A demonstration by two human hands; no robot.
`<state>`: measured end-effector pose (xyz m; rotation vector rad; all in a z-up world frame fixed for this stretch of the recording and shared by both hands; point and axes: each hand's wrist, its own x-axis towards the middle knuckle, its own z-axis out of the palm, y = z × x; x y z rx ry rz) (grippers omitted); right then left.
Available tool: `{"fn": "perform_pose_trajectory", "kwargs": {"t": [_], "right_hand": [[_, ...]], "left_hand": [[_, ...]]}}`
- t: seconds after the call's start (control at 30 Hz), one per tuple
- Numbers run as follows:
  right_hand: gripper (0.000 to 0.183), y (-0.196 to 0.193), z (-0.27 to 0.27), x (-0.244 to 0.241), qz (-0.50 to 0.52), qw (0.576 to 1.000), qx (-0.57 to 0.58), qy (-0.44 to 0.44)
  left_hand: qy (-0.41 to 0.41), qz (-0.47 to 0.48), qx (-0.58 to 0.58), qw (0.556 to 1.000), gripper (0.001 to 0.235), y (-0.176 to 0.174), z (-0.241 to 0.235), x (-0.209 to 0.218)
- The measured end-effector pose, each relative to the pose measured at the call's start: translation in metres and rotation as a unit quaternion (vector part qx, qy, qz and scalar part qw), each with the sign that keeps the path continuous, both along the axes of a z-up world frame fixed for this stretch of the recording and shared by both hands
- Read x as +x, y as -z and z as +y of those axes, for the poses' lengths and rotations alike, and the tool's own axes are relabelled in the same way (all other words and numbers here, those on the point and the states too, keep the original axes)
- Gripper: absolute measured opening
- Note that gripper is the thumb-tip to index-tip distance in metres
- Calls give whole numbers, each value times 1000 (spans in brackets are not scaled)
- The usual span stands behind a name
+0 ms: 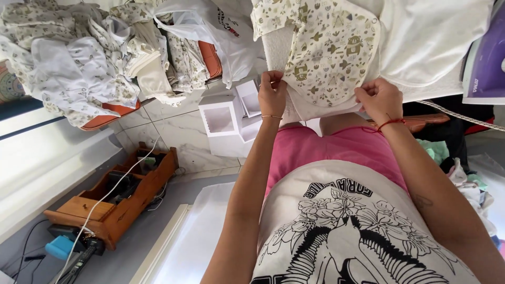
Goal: Folding baby onesies, ironing them, trimming threads, and placing them into small white boxes for packaging.
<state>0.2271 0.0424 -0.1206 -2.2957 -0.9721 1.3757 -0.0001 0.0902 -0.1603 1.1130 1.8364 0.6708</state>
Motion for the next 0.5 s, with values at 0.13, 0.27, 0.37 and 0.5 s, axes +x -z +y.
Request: {"fn": "perform_pose_trajectory", "kwargs": {"t": [0.13,0.27,0.37,0.5], "right_hand": [[30,-32,2,-1,21,997,-73,15],[51,-43,0,-13,114,981,-88,127],[36,-9,-7,-16,135,977,-80,142],[37,-20,-12,-11,188,948,-49,253]], "left_hand": [[-37,-86,-111,989,24,-6,-15,2],[35,-201,-281,938,36,15,-53,6],[-29,-330,-310,891,28,12,-60,12],[-26,-350,-365,862,30,-17,-64,15]]}}
